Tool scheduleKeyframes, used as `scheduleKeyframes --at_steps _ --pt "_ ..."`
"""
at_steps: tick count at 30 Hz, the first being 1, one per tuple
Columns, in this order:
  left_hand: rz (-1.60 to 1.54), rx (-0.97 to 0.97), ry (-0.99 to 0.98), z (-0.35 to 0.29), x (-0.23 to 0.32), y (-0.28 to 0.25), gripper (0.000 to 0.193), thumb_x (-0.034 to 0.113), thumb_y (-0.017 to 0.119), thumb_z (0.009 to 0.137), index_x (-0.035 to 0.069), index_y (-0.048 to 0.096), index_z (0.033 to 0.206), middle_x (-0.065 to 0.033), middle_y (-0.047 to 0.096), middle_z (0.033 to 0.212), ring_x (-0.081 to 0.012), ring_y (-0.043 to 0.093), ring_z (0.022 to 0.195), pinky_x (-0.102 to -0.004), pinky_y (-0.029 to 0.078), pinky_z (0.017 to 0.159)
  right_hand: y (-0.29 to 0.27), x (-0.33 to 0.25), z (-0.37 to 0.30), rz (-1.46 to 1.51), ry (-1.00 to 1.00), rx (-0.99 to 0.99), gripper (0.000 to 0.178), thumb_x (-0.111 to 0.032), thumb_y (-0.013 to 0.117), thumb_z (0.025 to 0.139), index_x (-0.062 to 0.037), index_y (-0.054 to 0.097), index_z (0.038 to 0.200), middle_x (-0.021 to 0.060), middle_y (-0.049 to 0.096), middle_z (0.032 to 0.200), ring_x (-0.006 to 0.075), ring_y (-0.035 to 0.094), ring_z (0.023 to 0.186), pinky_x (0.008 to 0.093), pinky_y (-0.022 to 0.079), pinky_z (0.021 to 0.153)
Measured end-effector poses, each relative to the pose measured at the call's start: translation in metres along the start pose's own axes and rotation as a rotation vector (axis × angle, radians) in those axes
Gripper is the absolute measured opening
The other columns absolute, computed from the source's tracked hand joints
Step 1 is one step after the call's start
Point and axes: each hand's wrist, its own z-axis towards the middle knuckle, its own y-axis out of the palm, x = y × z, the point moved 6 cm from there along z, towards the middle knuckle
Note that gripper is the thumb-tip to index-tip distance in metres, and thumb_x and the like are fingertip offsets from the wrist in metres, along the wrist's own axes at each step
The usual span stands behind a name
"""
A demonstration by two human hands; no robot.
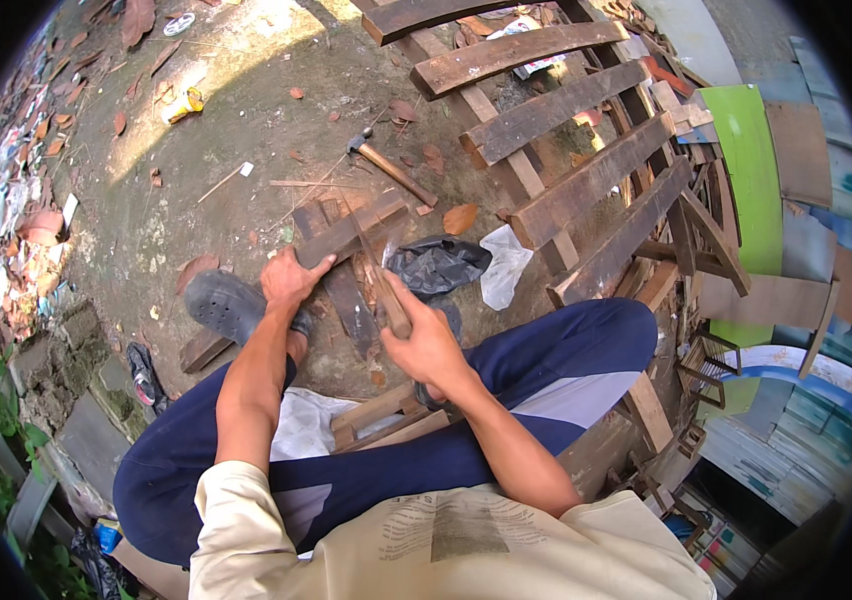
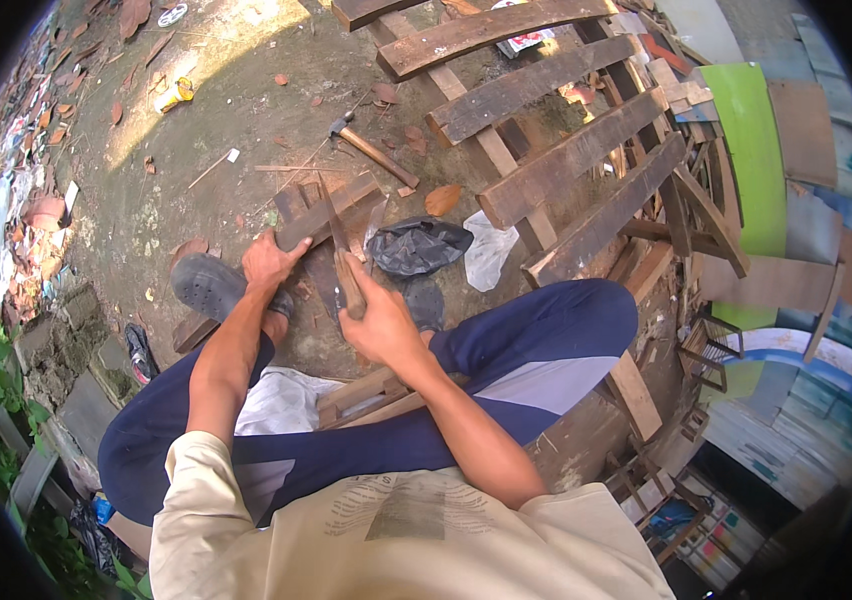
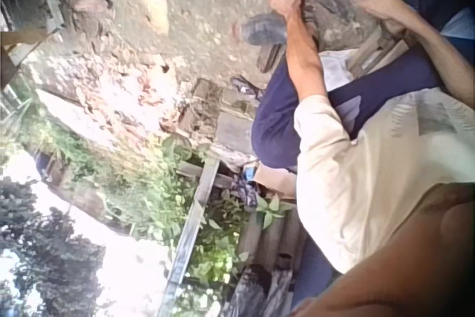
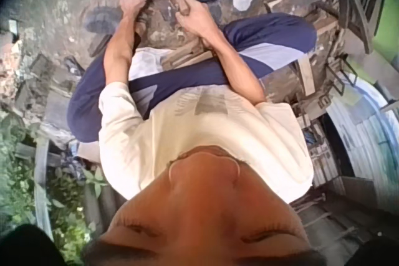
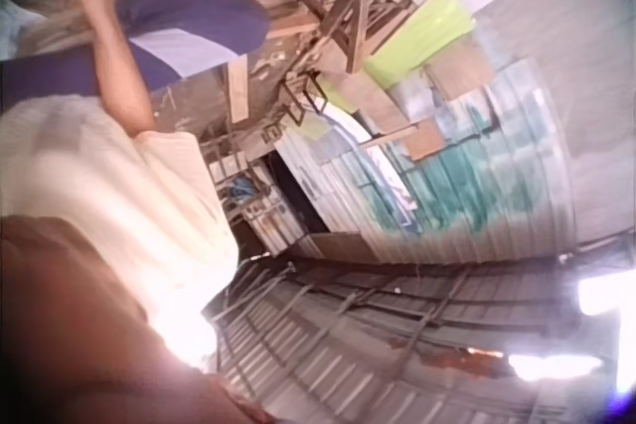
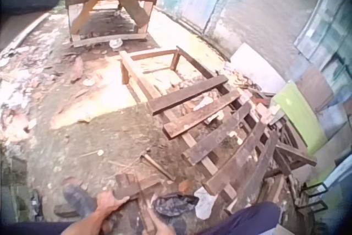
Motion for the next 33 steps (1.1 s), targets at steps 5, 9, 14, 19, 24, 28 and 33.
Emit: scheduleKeyframes --at_steps 5,9,14,19,24,28,33 --pt "0.043 -0.054 -0.038 -0.001 -0.01 -0.001 0.093 0.08 0.069 0.076 -0.006 0.07 0.113 -0.0278 0.074 0.107 -0.0428 0.072 0.102 -0.0501 0.057 0.09 -0.004 0.002 -0.037 -0.023 0.15 -0.13 0.082 -0.01 0.066 0.087 -0.0098 0.034 0.162 0.0273 0.074 0.105 0.0466 0.071 0.1 0.0423 0.052 0.099" --pt "0.047 -0.012 -0.038 0.001 -0.01 -0.003 0.093 0.08 0.068 0.077 -0.005 0.07 0.113 -0.0291 0.074 0.106 -0.0434 0.073 0.102 -0.0509 0.057 0.09 -0.029 -0.012 -0.098 -0.021 -0.111 -0.045 0.085 -0.01 0.068 0.085 -0.0139 0.034 0.163 0.0264 0.075 0.102 0.0473 0.071 0.098 0.0419 0.053 0.097" --pt "0.016 -0.05 -0.022 0.005 0.012 -0.001 0.093 0.08 0.068 0.077 -0.005 0.07 0.116 -0.0295 0.074 0.105 -0.0437 0.073 0.101 -0.0515 0.057 0.089 0.0 0.016 0.022 -0.012 0.055 -0.052 0.08 -0.013 0.069 0.086 -0.0074 0.037 0.16 0.0328 0.069 0.117 0.0481 0.07 0.103 0.0439 0.055 0.091" --pt "0.039 -0.039 -0.036 0.007 -0.01 -0.002 0.097 0.082 0.067 0.076 -0.006 0.069 0.118 -0.0296 0.074 0.108 -0.0435 0.073 0.102 -0.0506 0.057 0.091 -0.036 -0.016 -0.093 -0.051 -0.074 -0.086 0.083 -0.004 0.065 0.084 -0.0096 0.036 0.162 0.029 0.069 0.127 0.0435 0.068 0.117 0.0384 0.052 0.104" --pt "0.035 -0.111 -0.041 0.007 -0.001 -0.003 0.099 0.084 0.066 0.076 -0.007 0.07 0.116 -0.0274 0.074 0.107 -0.0419 0.073 0.102 -0.0493 0.057 0.091 -0.006 -0.004 -0.042 -0.067 -0.012 -0.08 0.082 -0.01 0.067 0.086 -0.0099 0.035 0.162 0.0367 0.066 0.12 0.0514 0.068 0.108 0.0458 0.056 0.089" --pt "0.025 -0.15 -0.07 0.007 -0.002 -0.005 0.102 0.086 0.066 0.074 -0.008 0.071 0.116 -0.0259 0.075 0.109 -0.0402 0.073 0.104 -0.0485 0.057 0.091 0.005 -0.011 0.035 -0.036 0.055 -0.022 0.077 -0.012 0.067 0.087 -0.0055 0.038 0.158 0.0331 0.071 0.106 0.0476 0.071 0.103 0.0472 0.055 0.087" --pt "0.013 -0.111 -0.064 0.004 -0.014 0.0 0.105 0.087 0.065 0.073 -0.007 0.07 0.12 -0.0248 0.074 0.113 -0.0377 0.072 0.107 -0.0464 0.057 0.093 -0.04 -0.029 -0.105 0.045 -0.033 -0.085 0.082 0.001 0.06 0.083 -0.0066 0.037 0.161 0.027 0.06 0.145 0.0407 0.052 0.139 0.0386 0.039 0.119"
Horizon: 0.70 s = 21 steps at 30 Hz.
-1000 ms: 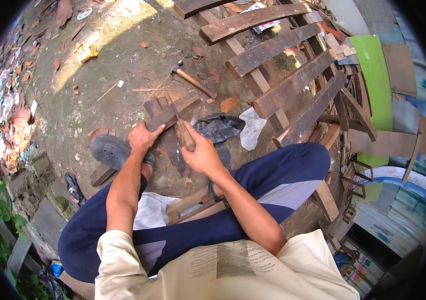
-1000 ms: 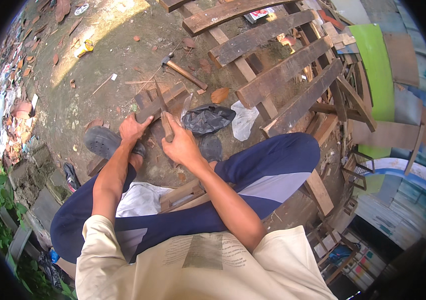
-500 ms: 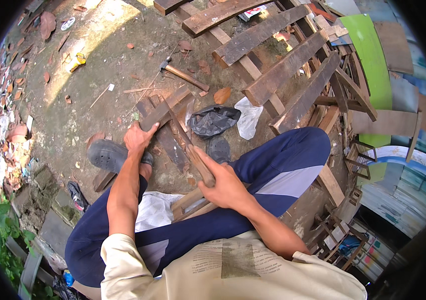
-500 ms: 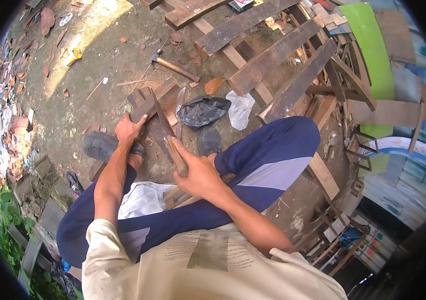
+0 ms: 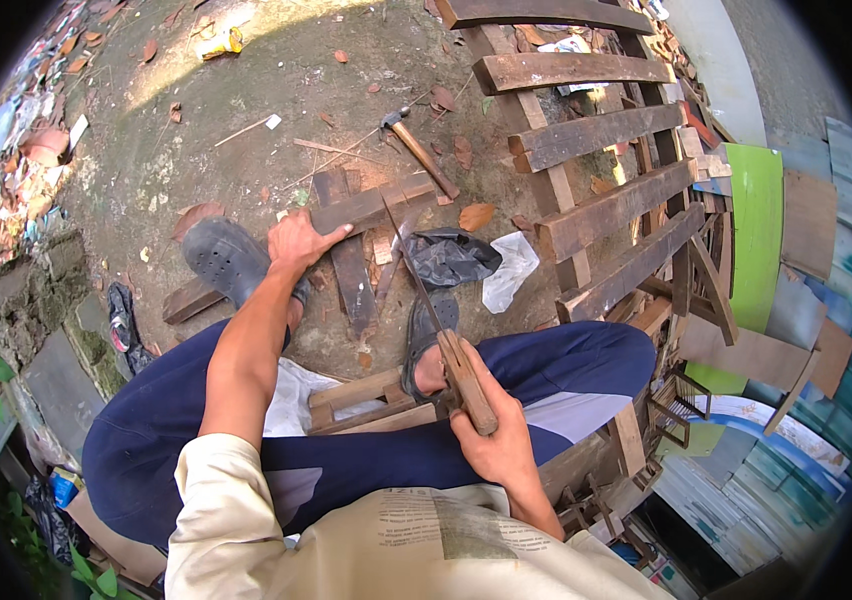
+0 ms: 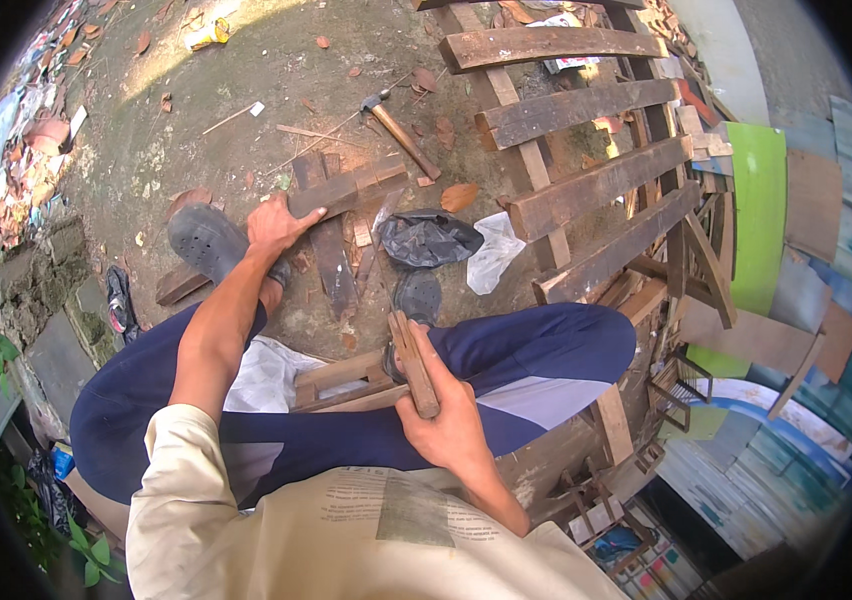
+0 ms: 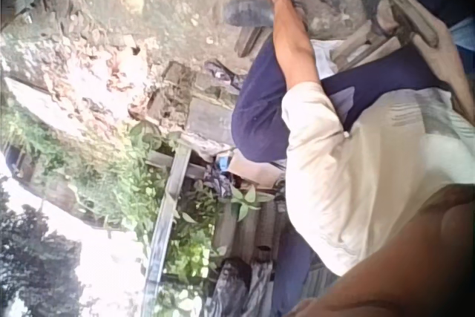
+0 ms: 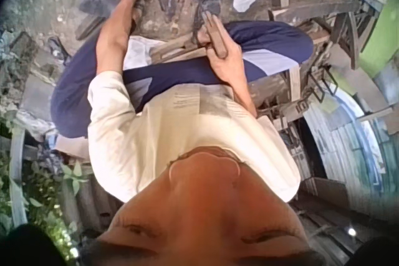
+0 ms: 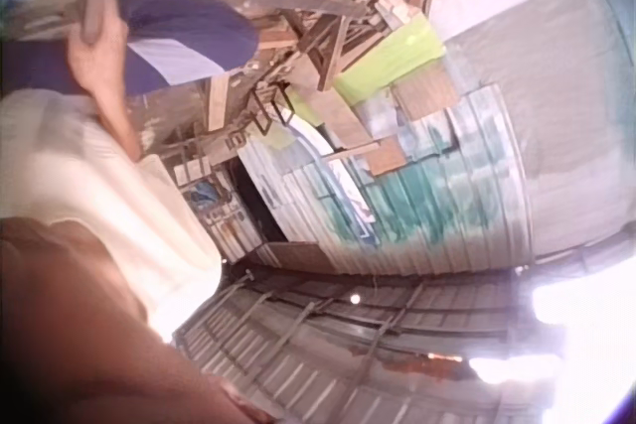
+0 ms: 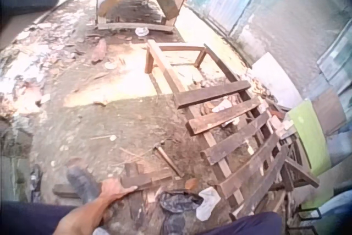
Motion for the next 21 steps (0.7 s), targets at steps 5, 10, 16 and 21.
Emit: scheduleKeyframes --at_steps 5,10,16,21 --pt "-0.04 -0.062 0.009 0.002 0.013 -0.004 0.109 0.088 0.065 0.072 -0.006 0.067 0.126 -0.0241 0.073 0.118 -0.0368 0.071 0.11 -0.0464 0.055 0.097 0.03 0.027 0.134 -0.138 0.148 0.04 0.076 -0.009 0.065 0.086 -0.0048 0.04 0.158 0.0321 0.068 0.127 0.0434 0.065 0.123 0.0434 0.051 0.103" --pt "-0.017 -0.025 -0.01 -0.004 -0.002 0.003 0.108 0.088 0.066 0.072 -0.006 0.068 0.125 -0.0237 0.074 0.116 -0.0378 0.072 0.109 -0.0469 0.055 0.097 0.016 0.017 0.057 -0.162 -0.02 0.015 0.079 -0.006 0.063 0.086 -0.009 0.038 0.161 0.0267 0.071 0.124 0.0397 0.072 0.111 0.039 0.052 0.102" --pt "-0.013 -0.09 -0.043 -0.003 -0.003 0.005 0.107 0.088 0.066 0.071 -0.006 0.07 0.122 -0.0229 0.075 0.111 -0.0381 0.073 0.106 -0.0473 0.056 0.095 0.016 0.002 0.081 -0.133 0.05 0.019 0.077 -0.008 0.065 0.086 -0.0029 0.039 0.158 0.0299 0.07 0.122 0.0438 0.068 0.118 0.0427 0.051 0.103" --pt "-0.009 -0.03 -0.006 0.001 0.008 -0.005 0.108 0.088 0.065 0.072 -0.007 0.069 0.123 -0.0245 0.075 0.113 -0.0376 0.073 0.106 -0.0476 0.057 0.094 0.034 0.03 0.128 -0.168 0.067 0.062 0.073 -0.013 0.065 0.088 -0.0037 0.041 0.156 0.0321 0.071 0.113 0.0483 0.069 0.109 0.0468 0.053 0.096"
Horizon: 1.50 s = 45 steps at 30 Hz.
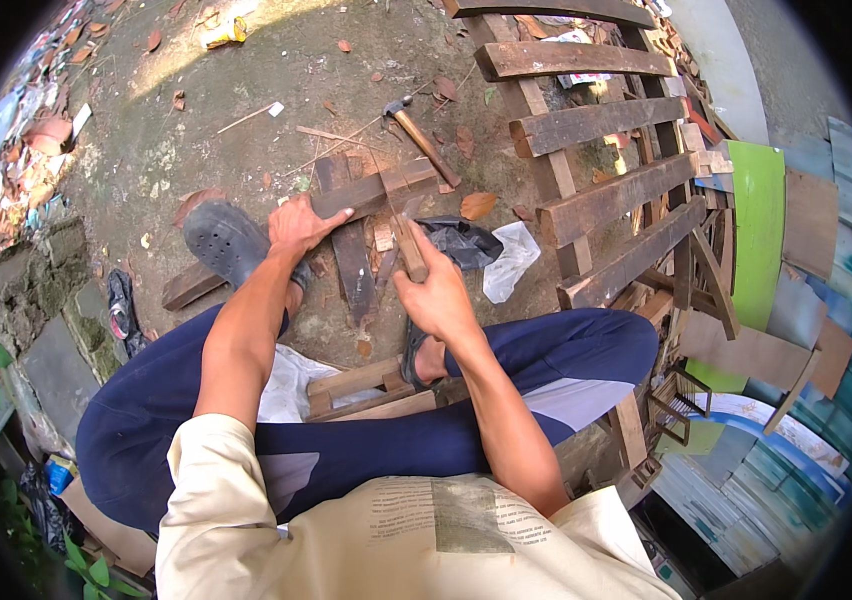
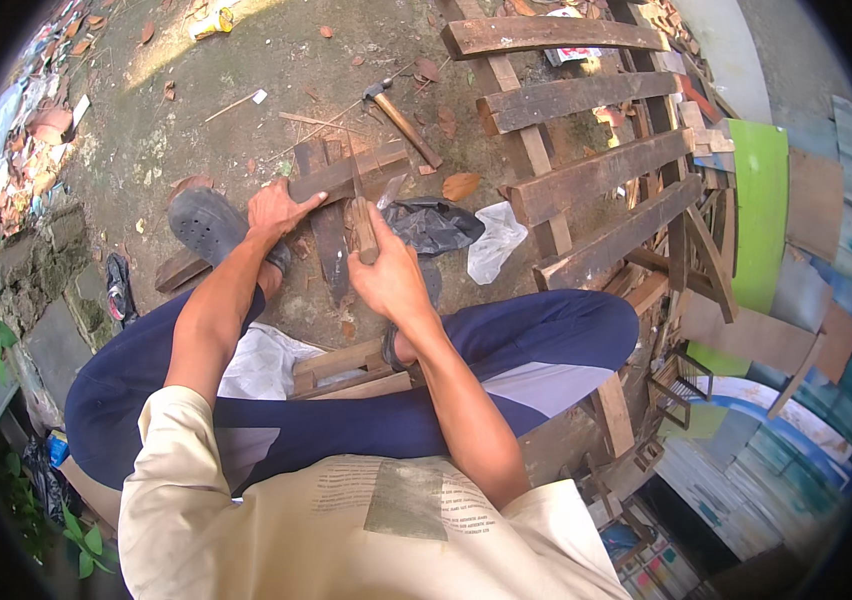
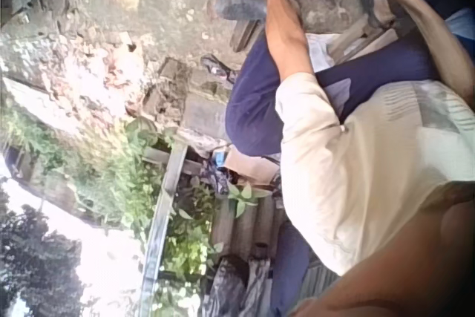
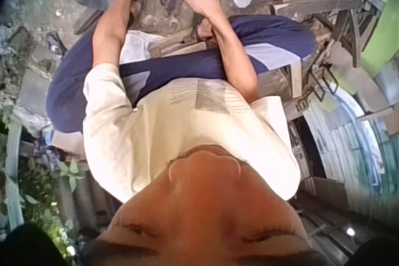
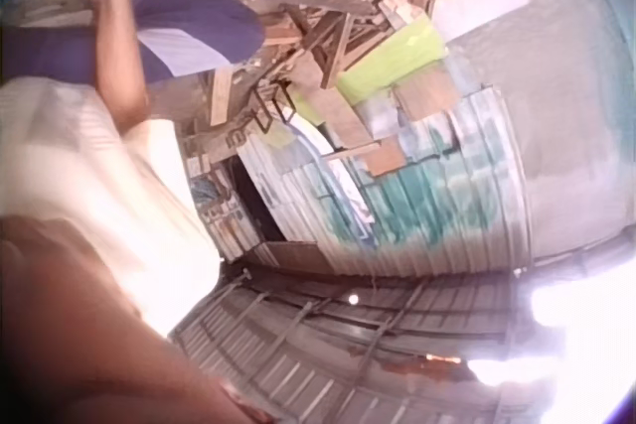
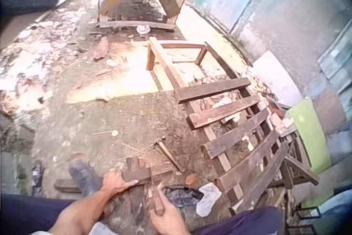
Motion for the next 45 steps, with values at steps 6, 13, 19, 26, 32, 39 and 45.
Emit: scheduleKeyframes --at_steps 6,13,19,26,32,39,45 --pt "0.011 -0.02 -0.018 -0.001 -0.006 -0.003 0.107 0.086 0.064 0.075 -0.008 0.068 0.125 -0.0266 0.073 0.114 -0.0388 0.072 0.107 -0.0478 0.056 0.094 -0.029 -0.011 -0.096 0.123 -0.011 -0.093 0.082 -0.001 0.065 0.084 -0.0038 0.036 0.16 0.0291 0.064 0.137 0.0412 0.059 0.133 0.0423 0.046 0.112" --pt "0.038 0.006 -0.004 -0.004 -0.006 0.005 0.103 0.085 0.064 0.076 -0.007 0.069 0.122 -0.0262 0.074 0.111 -0.0396 0.072 0.106 -0.0484 0.056 0.094 -0.005 0.003 -0.043 0.088 0.114 -0.11 0.079 -0.014 0.068 0.087 -0.0056 0.037 0.159 0.0337 0.067 0.122 0.0492 0.067 0.113 0.0445 0.052 0.1" --pt "0.05 0.044 0.016 0.004 -0.004 -0.001 0.097 0.083 0.065 0.078 -0.007 0.07 0.115 -0.0285 0.074 0.11 -0.0422 0.072 0.105 -0.0497 0.056 0.093 -0.025 -0.005 -0.094 0.046 -0.075 -0.061 0.083 -0.016 0.068 0.085 -0.004 0.036 0.161 0.0343 0.067 0.124 0.0515 0.061 0.121 0.045 0.05 0.104" --pt "0.048 0.067 -0.003 -0.003 -0.006 0.0 0.093 0.08 0.066 0.079 -0.006 0.07 0.114 -0.0294 0.073 0.11 -0.0444 0.072 0.105 -0.0505 0.055 0.093 -0.014 0.006 -0.057 0.176 0.099 -0.152 0.078 -0.012 0.066 0.086 -0.0012 0.038 0.158 0.0343 0.071 0.098 0.0449 0.074 0.091 0.044 0.056 0.084" --pt "0.035 0.048 0.011 0.001 0.002 -0.001 0.091 0.079 0.066 0.079 -0.005 0.07 0.113 -0.0297 0.073 0.109 -0.0439 0.072 0.104 -0.0507 0.055 0.092 -0.013 0.01 -0.06 0.149 -0.047 0.009 0.077 -0.013 0.067 0.086 -0.0031 0.04 0.158 0.0349 0.07 0.105 0.0439 0.073 0.093 0.0431 0.056 0.085" --pt "0.066 0.061 -0.016 0.002 -0.004 -0.005 0.091 0.08 0.065 0.08 -0.004 0.07 0.116 -0.029 0.074 0.107 -0.044 0.072 0.105 -0.0513 0.055 0.093 -0.015 0.027 -0.094 0.147 -0.025 -0.063 0.081 -0.013 0.067 0.086 -0.0013 0.035 0.159 0.0355 0.068 0.114 0.0468 0.07 0.104 0.0452 0.055 0.09" --pt "0.066 0.03 0.017 0.001 0.003 0.003 0.094 0.081 0.065 0.079 -0.005 0.069 0.116 -0.0302 0.074 0.107 -0.0443 0.072 0.105 -0.0517 0.055 0.093 -0.007 0.024 -0.021 0.189 0.034 -0.002 0.075 -0.013 0.067 0.086 0.0 0.042 0.156 0.0336 0.071 0.097 0.0364 0.074 0.082 0.0411 0.057 0.079"
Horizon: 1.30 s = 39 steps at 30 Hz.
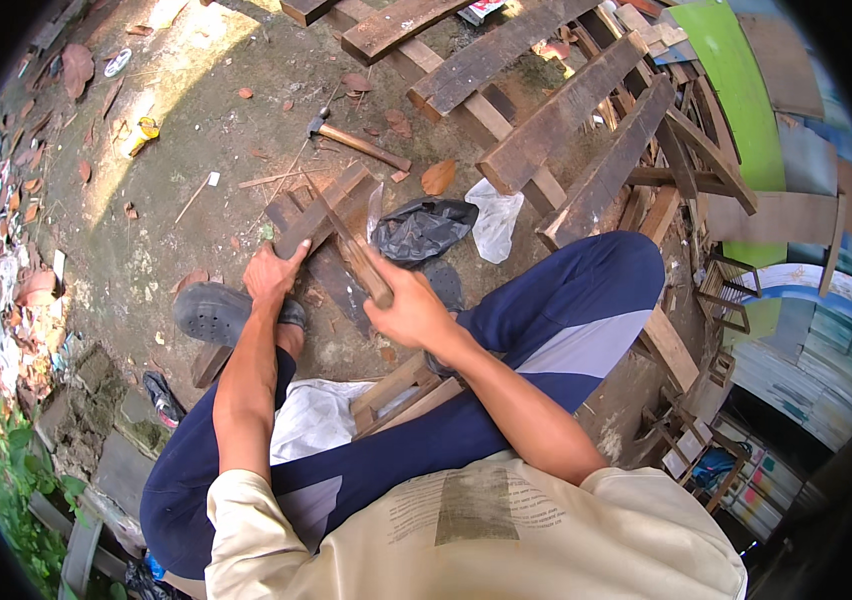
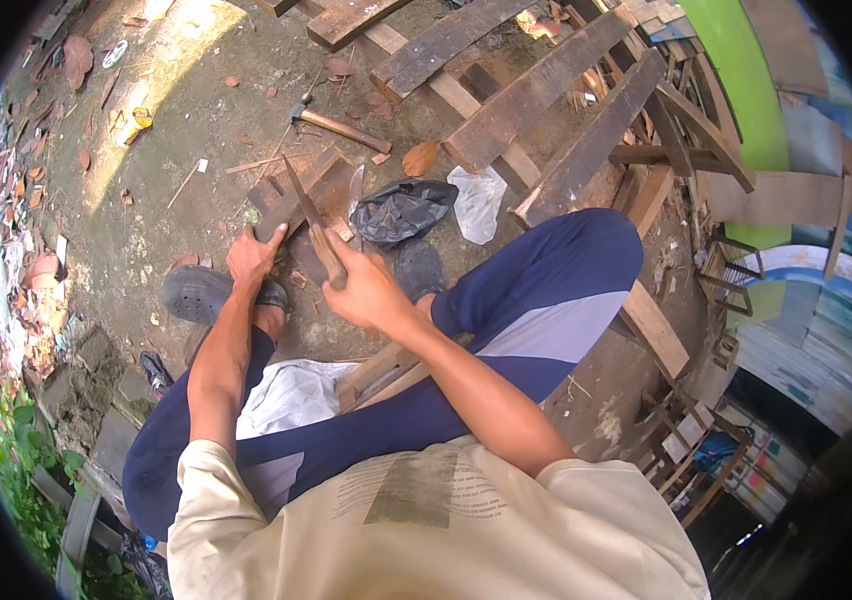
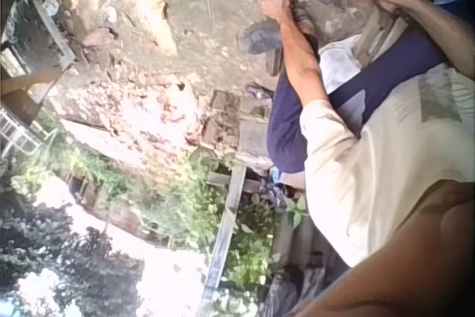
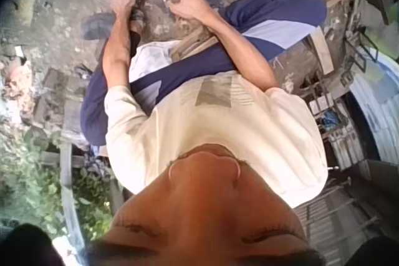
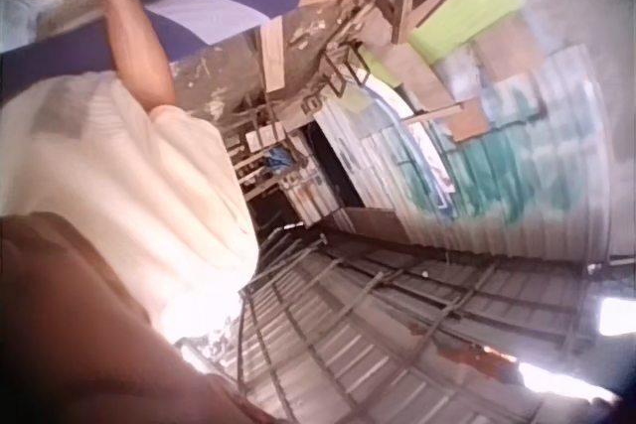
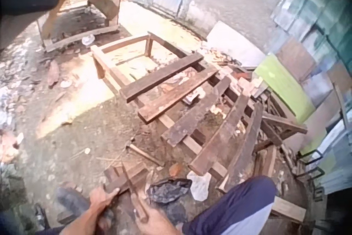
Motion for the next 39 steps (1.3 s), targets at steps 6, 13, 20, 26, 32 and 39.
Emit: scheduleKeyframes --at_steps 6,13,20,26,32,39 --pt "0.002 0.066 -0.004 0.007 0.0 -0.001 0.091 0.079 0.065 0.08 -0.005 0.07 0.117 -0.0309 0.074 0.106 -0.0448 0.072 0.104 -0.0514 0.055 0.093 -0.011 -0.007 -0.068 -0.088 -0.098 -0.038 0.082 -0.015 0.07 0.085 0.0008 0.036 0.158 0.0367 0.069 0.108 0.054 0.068 0.099 0.0485 0.056 0.089" --pt "-0.001 0.005 0.026 -0.004 0.008 -0.001 0.091 0.079 0.064 0.081 -0.005 0.07 0.117 -0.0316 0.074 0.104 -0.0454 0.072 0.103 -0.0512 0.055 0.093 0.008 0.017 0.021 -0.034 -0.058 0.048 0.077 -0.019 0.069 0.086 0.0014 0.042 0.155 0.0373 0.068 0.108 0.0505 0.068 0.104 0.0481 0.055 0.091" --pt "0.011 0.018 -0.017 0.002 -0.007 -0.001 0.094 0.08 0.064 0.08 -0.006 0.07 0.118 -0.0336 0.073 0.106 -0.0469 0.071 0.106 -0.0521 0.055 0.094 -0.016 -0.009 -0.083 -0.056 -0.087 -0.082 0.082 -0.014 0.067 0.086 -0.0013 0.035 0.16 0.0369 0.064 0.127 0.0462 0.071 0.105 0.0422 0.055 0.095" --pt "-0.023 0.011 0.014 0.0 0.015 0.004 0.092 0.079 0.066 0.08 -0.006 0.07 0.116 -0.0325 0.073 0.107 -0.0461 0.071 0.106 -0.0522 0.054 0.094 0.003 0.027 0.05 -0.041 -0.046 0.009 0.081 -0.013 0.068 0.084 0.0033 0.037 0.157 0.0359 0.07 0.105 0.0467 0.072 0.1 0.0479 0.057 0.087" --pt "-0.006 0.05 -0.023 -0.001 -0.004 -0.004 0.091 0.078 0.067 0.079 -0.006 0.07 0.115 -0.0316 0.073 0.106 -0.0452 0.072 0.104 -0.0511 0.055 0.094 -0.026 -0.009 -0.1 0.019 -0.055 -0.081 0.08 -0.009 0.066 0.084 -0.0036 0.04 0.159 0.0293 0.072 0.111 0.0408 0.074 0.1 0.041 0.055 0.093" --pt "-0.052 -0.002 0.006 -0.001 0.012 -0.003 0.092 0.08 0.066 0.077 -0.006 0.072 0.109 -0.0311 0.074 0.102 -0.0446 0.073 0.1 -0.0503 0.056 0.09 0.006 0.017 0.053 -0.029 -0.079 0.029 0.073 -0.018 0.067 0.086 -0.0002 0.044 0.154 0.0342 0.07 0.115 0.0413 0.073 0.105 0.0411 0.055 0.092"
